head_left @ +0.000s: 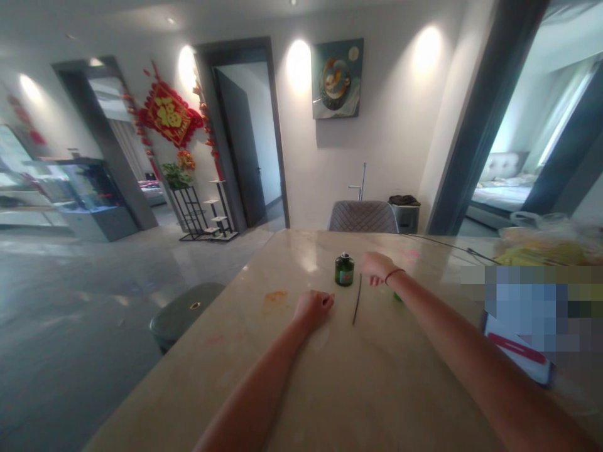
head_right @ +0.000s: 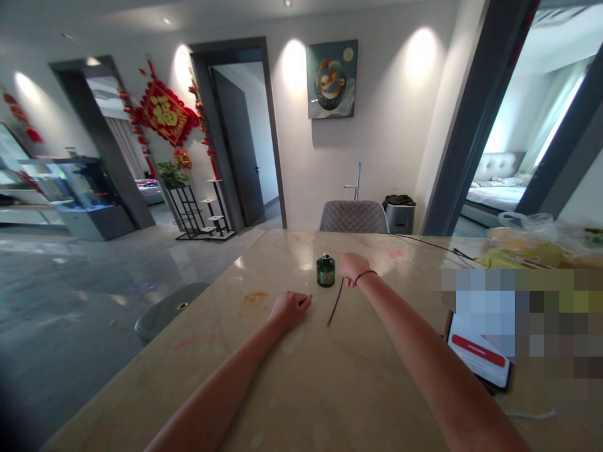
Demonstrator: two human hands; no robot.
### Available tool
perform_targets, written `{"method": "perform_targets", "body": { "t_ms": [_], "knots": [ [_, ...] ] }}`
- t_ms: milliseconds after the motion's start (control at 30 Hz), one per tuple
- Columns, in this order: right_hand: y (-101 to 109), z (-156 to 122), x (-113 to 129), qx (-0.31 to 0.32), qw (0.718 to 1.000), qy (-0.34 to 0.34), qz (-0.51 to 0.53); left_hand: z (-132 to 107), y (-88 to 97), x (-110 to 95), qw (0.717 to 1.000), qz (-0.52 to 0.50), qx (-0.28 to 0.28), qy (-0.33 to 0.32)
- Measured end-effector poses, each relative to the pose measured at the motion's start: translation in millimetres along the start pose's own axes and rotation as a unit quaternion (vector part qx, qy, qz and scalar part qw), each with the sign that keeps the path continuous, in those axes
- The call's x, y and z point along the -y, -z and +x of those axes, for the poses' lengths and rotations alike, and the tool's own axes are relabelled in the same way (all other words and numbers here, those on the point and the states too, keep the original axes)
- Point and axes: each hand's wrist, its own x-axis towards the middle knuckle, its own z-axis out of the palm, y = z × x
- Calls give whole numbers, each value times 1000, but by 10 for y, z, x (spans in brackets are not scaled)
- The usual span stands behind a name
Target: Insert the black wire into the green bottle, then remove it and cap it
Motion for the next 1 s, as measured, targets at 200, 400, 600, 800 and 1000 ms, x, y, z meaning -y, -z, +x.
{"method": "perform_targets", "body": {
  "t_ms": [200, 400, 600, 800, 1000],
  "knots": [
    [-40, -5, 236, -175, 959, 175, -136, -9, 17, -9, 1000, 3, -3, -4],
    [-48, 155, 215, -200, 952, 202, -111, -11, 17, -8, 1000, -4, 0, -3],
    [60, 198, 198, -248, 937, 237, -62, -14, 32, -13, 1000, -9, 6, 1],
    [344, 123, 66, -360, 895, 228, 131, -11, 11, -7, 1000, 0, -5, -9],
    [350, 184, -267, -285, 930, 148, 180, -12, 19, -6, 1000, -11, -2, -6]
  ]
}}
